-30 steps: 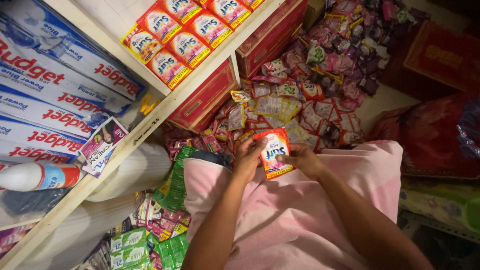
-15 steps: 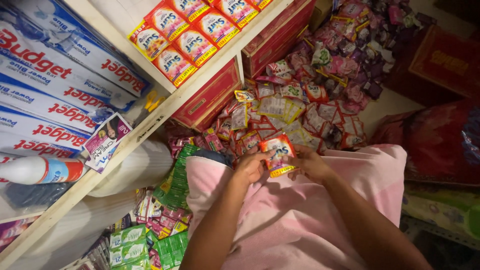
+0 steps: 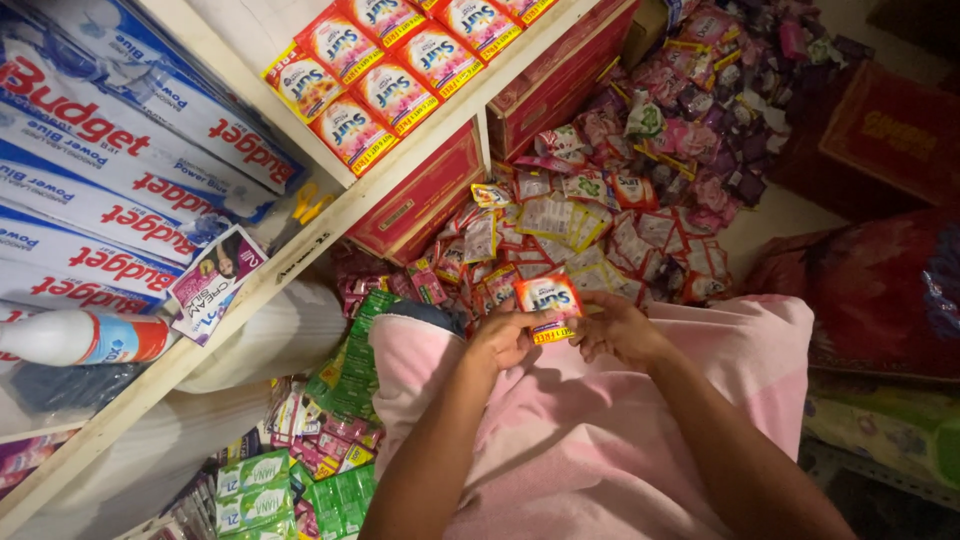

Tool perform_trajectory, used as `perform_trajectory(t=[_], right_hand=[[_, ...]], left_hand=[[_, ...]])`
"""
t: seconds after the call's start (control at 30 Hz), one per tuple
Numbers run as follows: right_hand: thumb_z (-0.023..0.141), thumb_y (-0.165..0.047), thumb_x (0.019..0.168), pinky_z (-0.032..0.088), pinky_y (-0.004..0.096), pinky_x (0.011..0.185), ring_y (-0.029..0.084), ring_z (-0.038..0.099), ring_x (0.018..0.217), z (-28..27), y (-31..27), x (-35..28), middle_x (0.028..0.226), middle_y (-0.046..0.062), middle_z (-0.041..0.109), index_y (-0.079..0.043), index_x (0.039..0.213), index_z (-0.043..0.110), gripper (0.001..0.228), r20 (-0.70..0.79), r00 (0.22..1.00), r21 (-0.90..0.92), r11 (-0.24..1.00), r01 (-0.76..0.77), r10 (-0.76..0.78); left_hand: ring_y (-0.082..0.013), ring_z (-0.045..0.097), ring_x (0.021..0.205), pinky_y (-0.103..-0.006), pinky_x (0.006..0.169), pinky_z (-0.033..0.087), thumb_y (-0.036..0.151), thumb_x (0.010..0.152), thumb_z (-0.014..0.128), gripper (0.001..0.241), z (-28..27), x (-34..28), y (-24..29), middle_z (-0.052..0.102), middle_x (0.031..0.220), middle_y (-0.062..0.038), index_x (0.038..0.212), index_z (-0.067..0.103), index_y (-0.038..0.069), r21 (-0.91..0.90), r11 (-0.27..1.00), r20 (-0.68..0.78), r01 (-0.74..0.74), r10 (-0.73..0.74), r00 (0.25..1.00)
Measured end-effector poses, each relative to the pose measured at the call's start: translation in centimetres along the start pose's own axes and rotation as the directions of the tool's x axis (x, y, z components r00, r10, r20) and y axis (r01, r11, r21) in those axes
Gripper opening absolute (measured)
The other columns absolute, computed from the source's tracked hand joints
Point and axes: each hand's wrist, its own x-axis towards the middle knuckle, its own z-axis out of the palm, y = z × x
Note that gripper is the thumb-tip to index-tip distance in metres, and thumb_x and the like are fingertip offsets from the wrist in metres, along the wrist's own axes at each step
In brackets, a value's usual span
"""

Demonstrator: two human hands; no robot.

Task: Arranging and placing small detergent and soap packets onto retail shelves.

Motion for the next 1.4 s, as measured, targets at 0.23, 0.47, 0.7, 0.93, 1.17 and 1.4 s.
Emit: perform_trajectory(t=[0.23, 0.47, 0.7, 0.93, 1.17, 1.4], right_hand=[[0.069, -0.008, 0.089, 0.06, 0.036, 0.064, 0.021, 0.065, 0.074, 0.6, -1.1, -1.0, 0.101, 0.017, 0.071, -0.001, 0.137, 0.053, 0.051, 0.072, 0.993, 0.031, 0.995, 0.094, -0.096], [0.063, -0.025, 0.101, 0.057, 0.035, 0.075, 0.015, 0.068, 0.087, -0.9, 1.7, 1.6, 0.104, 0.006, 0.071, -0.008, 0.121, 0.064, 0.027, -0.128, 0.983, 0.073, 0.987, 0.144, -0.134], [0.061, -0.021, 0.099, 0.057, 0.035, 0.081, 0.015, 0.069, 0.089, 0.1, 0.3, 0.9, 0.098, 0.0, 0.073, -0.014, 0.104, 0.068, 0.011, -0.126, 0.982, 0.358, 0.917, 0.177, -0.14], [0.066, -0.014, 0.098, 0.058, 0.035, 0.082, 0.016, 0.07, 0.091, -0.4, 1.7, 2.1, 0.102, 0.003, 0.074, -0.006, 0.112, 0.068, 0.016, -0.176, 0.957, 0.34, 0.898, 0.28, -0.231], [0.062, -0.023, 0.103, 0.053, 0.033, 0.065, 0.015, 0.066, 0.075, 0.2, 4.9, 3.5, 0.088, 0.004, 0.07, -0.007, 0.108, 0.067, 0.017, -0.253, 0.956, 0.347, 0.909, 0.231, -0.146], [0.056, -0.023, 0.105, 0.047, 0.025, 0.059, 0.006, 0.057, 0.068, 1.2, 2.5, 3.1, 0.083, -0.003, 0.065, -0.009, 0.108, 0.066, 0.018, -0.34, 0.913, 0.324, 0.884, 0.337, -0.224]], left_hand=[[-0.024, 0.071, 0.108, -0.0407, 0.092, 0.062, -0.006, 0.079, 0.075, 0.055, 0.7, -0.2, 0.3, 0.073, 0.115, -0.008, 0.129, 0.056, 0.011, -0.079, 0.997, 0.087, 0.009, -0.002, 0.996], [-0.0237, 0.071, 0.108, -0.0408, 0.095, 0.062, -0.01, 0.076, 0.077, 0.07, 4.3, -3.0, 1.2, 0.071, 0.118, -0.012, 0.138, 0.052, 0.009, 0.273, 0.942, 0.064, -0.196, 0.186, 0.981], [-0.0216, 0.073, 0.097, -0.0379, 0.084, 0.064, 0.007, 0.083, 0.079, 0.048, 3.9, -3.1, 0.4, 0.073, 0.11, -0.013, 0.127, 0.06, 0.004, 0.432, 0.865, 0.18, -0.254, 0.193, 0.965], [-0.0186, 0.07, 0.082, -0.036, 0.074, 0.063, 0.029, 0.1, 0.071, 0.035, 3.1, -2.0, 0.1, 0.072, 0.096, -0.01, 0.112, 0.066, -0.003, 0.31, 0.943, 0.077, -0.12, 0.101, 0.992], [-0.0132, 0.069, 0.083, -0.0303, 0.075, 0.058, 0.031, 0.103, 0.064, 0.035, 1.9, -0.5, -1.2, 0.074, 0.098, -0.006, 0.118, 0.07, 0.0, 0.332, 0.922, 0.056, -0.201, 0.193, 0.98], [-0.0129, 0.067, 0.092, -0.0298, 0.082, 0.057, 0.037, 0.103, 0.057, 0.039, 6.1, -3.8, 1.2, 0.073, 0.106, -0.005, 0.127, 0.067, 0.008, 0.378, 0.91, 0.007, -0.173, 0.184, 0.983]])
